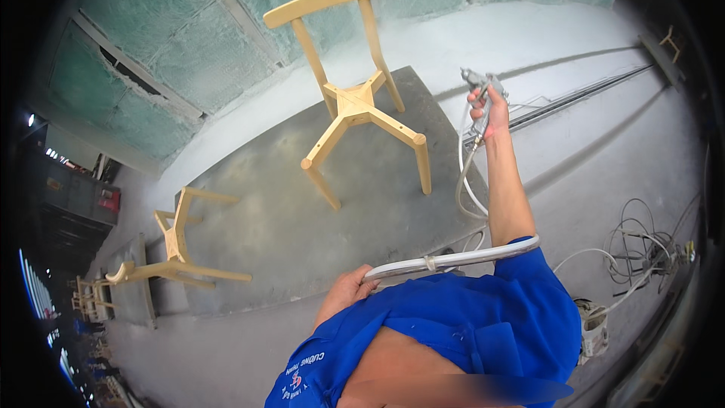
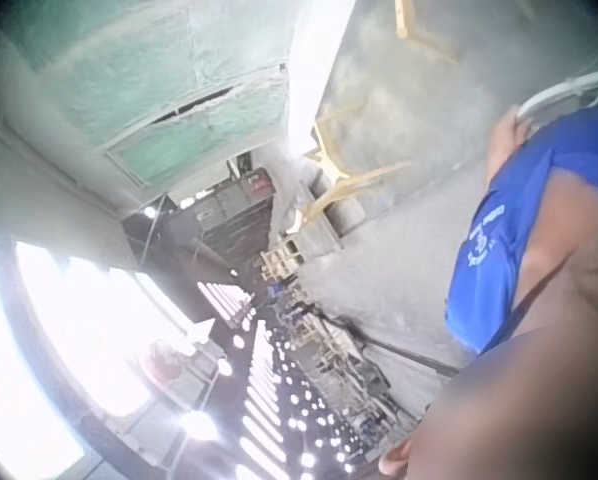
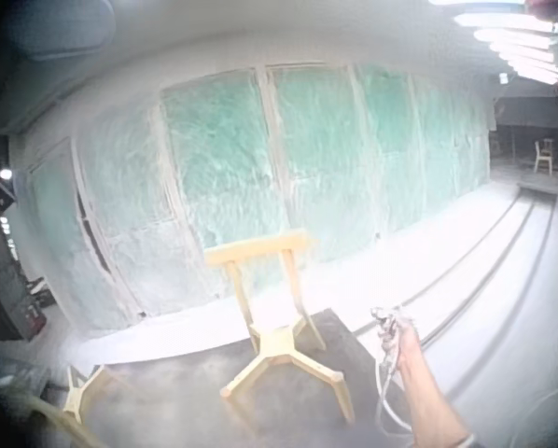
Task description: The person uses a spray gun to apply a light-colored finish to wooden chairs placed on metal platforms. They repeatedly reposition each chair to coat all sides, then move to the next chair and repeat the process.
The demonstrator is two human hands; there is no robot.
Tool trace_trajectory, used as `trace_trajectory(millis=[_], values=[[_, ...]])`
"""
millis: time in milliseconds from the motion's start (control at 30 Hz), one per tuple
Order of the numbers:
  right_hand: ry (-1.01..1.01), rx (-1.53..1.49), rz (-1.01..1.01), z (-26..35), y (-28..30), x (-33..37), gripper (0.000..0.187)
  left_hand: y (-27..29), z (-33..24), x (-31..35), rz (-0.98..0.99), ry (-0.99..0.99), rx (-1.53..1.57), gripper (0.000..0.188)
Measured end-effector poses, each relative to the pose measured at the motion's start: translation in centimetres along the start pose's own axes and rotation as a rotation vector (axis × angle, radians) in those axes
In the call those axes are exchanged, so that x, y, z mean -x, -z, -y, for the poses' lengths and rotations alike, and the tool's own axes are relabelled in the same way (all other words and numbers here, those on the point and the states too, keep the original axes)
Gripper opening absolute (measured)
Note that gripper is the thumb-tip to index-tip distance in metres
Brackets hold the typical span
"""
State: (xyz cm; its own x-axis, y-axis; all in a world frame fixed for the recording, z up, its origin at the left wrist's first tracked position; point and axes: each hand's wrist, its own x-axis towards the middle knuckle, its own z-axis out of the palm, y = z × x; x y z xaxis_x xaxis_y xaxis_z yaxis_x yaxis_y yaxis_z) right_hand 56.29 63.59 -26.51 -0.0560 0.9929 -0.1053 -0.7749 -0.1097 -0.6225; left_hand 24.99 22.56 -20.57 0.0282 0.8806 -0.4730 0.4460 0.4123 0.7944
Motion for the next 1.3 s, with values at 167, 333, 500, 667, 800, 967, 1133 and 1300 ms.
trace_trajectory(millis=[167, 333, 500, 667, 800, 967, 1133, 1300], values=[[-0.062, -0.002, -0.046, 1.0, -0.9, -2.3, 0.022, -3.9, -3.6, 0.3, -0.084, 0.008, -0.18, 0.014], [-0.251, 0.175, -0.075, -0.1, -3.4, -3.3, 0.023, -6.3, -5.0, 0.2, -0.17, 0.111, -0.077, 0.015], [-0.228, -0.098, 0.262, -1.0, -8.6, -6.2, 0.023, -7.8, -5.6, 1.0, -0.249, 0.136, -0.054, 0.019], [-0.333, 0.216, 0.022, -4.4, -11.9, -7.0, 0.023, -8.1, -4.0, 2.6, -0.369, 0.172, -0.045, 0.022], [-0.297, 0.495, 0.158, -5.3, -17.2, -4.1, 0.025, -7.6, -2.3, 3.7, -0.444, 0.144, 0.086, 0.022], [0.086, 1.124, 0.707, -7.1, -32.0, 2.7, 0.027, -5.8, -1.2, 5.2, -0.477, 0.117, 0.083, 0.022], [0.329, 1.299, 0.749, -8.6, -47.0, 5.1, 0.026, -3.0, 1.8, 7.0, -0.496, 0.044, 0.19, 0.016], [0.51, 1.062, 0.284, -4.5, -50.9, -3.1, 0.051, -0.6, 6.2, 9.4, -0.497, -0.061, 0.375, 0.015]])
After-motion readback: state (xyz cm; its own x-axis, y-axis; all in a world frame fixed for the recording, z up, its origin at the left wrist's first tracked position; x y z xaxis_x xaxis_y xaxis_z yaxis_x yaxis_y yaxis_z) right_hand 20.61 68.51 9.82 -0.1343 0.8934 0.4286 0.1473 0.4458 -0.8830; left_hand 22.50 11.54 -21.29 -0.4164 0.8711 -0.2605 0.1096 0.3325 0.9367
